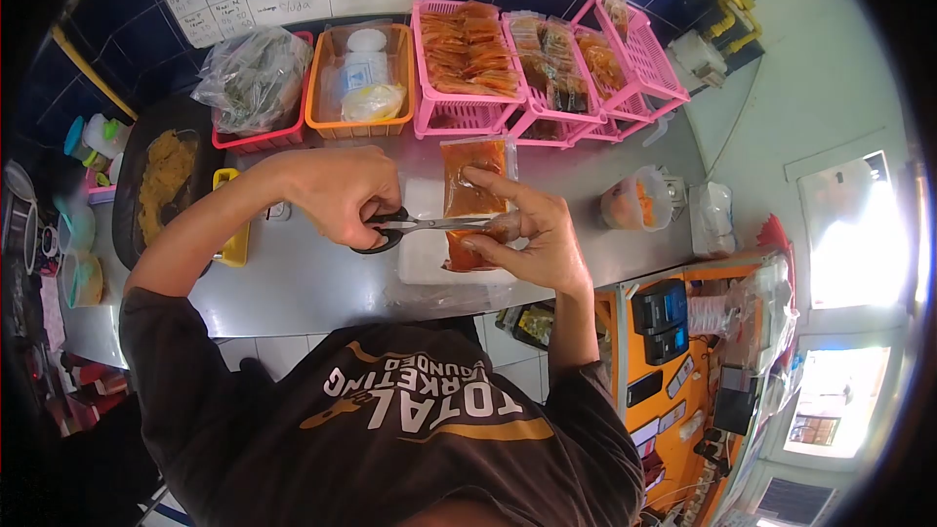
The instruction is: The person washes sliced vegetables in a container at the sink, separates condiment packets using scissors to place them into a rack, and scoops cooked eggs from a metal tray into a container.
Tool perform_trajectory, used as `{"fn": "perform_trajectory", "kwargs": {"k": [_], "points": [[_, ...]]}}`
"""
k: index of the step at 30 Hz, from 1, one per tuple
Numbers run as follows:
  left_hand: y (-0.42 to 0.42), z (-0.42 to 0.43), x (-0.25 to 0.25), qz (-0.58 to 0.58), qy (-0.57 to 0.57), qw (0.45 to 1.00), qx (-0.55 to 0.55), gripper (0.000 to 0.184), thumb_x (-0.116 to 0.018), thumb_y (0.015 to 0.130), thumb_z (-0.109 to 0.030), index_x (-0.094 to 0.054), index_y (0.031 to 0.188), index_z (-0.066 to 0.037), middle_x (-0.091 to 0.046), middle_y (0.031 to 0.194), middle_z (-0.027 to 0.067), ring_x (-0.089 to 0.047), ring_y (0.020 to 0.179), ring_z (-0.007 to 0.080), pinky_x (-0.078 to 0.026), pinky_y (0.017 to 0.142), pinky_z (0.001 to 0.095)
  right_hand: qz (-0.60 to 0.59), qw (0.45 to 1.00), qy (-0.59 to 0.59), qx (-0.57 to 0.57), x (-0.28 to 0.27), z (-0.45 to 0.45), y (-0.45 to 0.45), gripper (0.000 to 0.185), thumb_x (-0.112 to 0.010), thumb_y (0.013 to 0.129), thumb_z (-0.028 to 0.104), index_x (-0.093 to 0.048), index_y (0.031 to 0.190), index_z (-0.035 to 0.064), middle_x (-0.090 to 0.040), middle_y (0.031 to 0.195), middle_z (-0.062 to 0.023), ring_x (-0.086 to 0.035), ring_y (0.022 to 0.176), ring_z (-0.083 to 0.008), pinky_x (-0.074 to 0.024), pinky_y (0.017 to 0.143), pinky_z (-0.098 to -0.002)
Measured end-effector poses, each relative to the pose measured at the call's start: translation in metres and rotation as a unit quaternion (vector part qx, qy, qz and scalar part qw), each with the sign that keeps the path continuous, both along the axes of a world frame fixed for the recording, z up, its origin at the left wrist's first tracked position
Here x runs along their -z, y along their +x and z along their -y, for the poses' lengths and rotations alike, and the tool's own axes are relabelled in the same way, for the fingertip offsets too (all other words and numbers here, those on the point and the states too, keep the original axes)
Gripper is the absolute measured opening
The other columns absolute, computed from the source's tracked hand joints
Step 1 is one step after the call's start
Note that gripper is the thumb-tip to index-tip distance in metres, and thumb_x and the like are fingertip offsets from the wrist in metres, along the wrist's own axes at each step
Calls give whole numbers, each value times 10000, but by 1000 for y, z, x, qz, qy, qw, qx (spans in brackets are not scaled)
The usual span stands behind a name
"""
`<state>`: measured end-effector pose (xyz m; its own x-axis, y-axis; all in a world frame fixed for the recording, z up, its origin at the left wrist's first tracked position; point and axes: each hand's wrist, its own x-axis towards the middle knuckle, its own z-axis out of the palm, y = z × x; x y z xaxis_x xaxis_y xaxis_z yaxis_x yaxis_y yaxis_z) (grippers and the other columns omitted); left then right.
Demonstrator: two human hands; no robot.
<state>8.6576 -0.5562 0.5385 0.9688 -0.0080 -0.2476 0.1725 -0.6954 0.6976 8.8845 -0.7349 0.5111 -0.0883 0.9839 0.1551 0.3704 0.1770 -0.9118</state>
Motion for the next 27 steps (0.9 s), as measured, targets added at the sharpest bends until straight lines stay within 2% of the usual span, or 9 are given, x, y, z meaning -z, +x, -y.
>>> {"fn": "perform_trajectory", "kwargs": {"k": [5,12,14,18,20,23,25,27], "points": [[1,3,-1,19,19,999,19,284,-716,701,-189,-544,574,-2,-539,502,103,-527,449,219,-392,467,355,-5,1000,18,-21,2,-2,-4,631,-727,806,-154,-516,1396,-77,-564,1423,-167,-709,1021,-191,-610,758,-254],[1,4,3,19,-16,1000,13,291,-703,696,-177,-516,559,-1,-527,498,109,-507,447,227,-387,466,353,-25,999,-27,-20,-3,1,-6,638,-719,809,-154,-513,1407,-67,-565,1414,-175,-685,1062,-187,-608,831,-271],[3,5,3,29,5,999,32,283,-690,684,-179,-547,554,28,-544,518,154,-538,481,305,-415,504,406,-27,999,-19,-25,0,-1,-8,641,-718,808,-153,-513,1409,-64,-565,1412,-177,-680,1067,-184,-608,842,-275],[2,8,0,29,-11,999,17,287,-691,678,-179,-540,550,29,-544,515,154,-535,474,299,-417,508,403,-29,999,-13,-27,-4,0,-9,651,-730,799,-146,-517,1407,-55,-557,1433,-164,-682,1066,-185,-609,853,-281],[2,9,-1,-9,-21,1000,4,279,-686,677,-180,-548,550,27,-543,512,155,-533,466,291,-418,505,398,-26,999,-21,-23,-6,1,-10,654,-736,796,-140,-520,1407,-50,-554,1441,-159,-683,1065,-184,-609,858,-283],[4,12,-1,20,-27,999,16,265,-681,684,-174,-563,557,25,-544,509,153,-532,460,287,-417,497,394,-33,999,-27,-29,-4,-1,-12,662,-752,790,-125,-524,1405,-41,-559,1442,-153,-677,1079,-179,-609,860,-284],[4,11,5,25,-21,999,16,259,-680,685,-174,-569,561,25,-545,509,151,-533,461,287,-419,497,390,-44,998,21,-26,-1,-3,-14,656,-777,785,-37,-565,1401,46,-706,1209,-148,-712,1052,-199,-612,807,-334],[4,11,7,29,-16,999,16,254,-679,686,-174,-575,565,24,-546,509,150,-534,461,286,-421,497,386,-40,998,23,-33,2,-4,-12,655,-778,786,-40,-566,1400,47,-701,1221,-146,-703,1049,-180,-615,817,-338]]}}
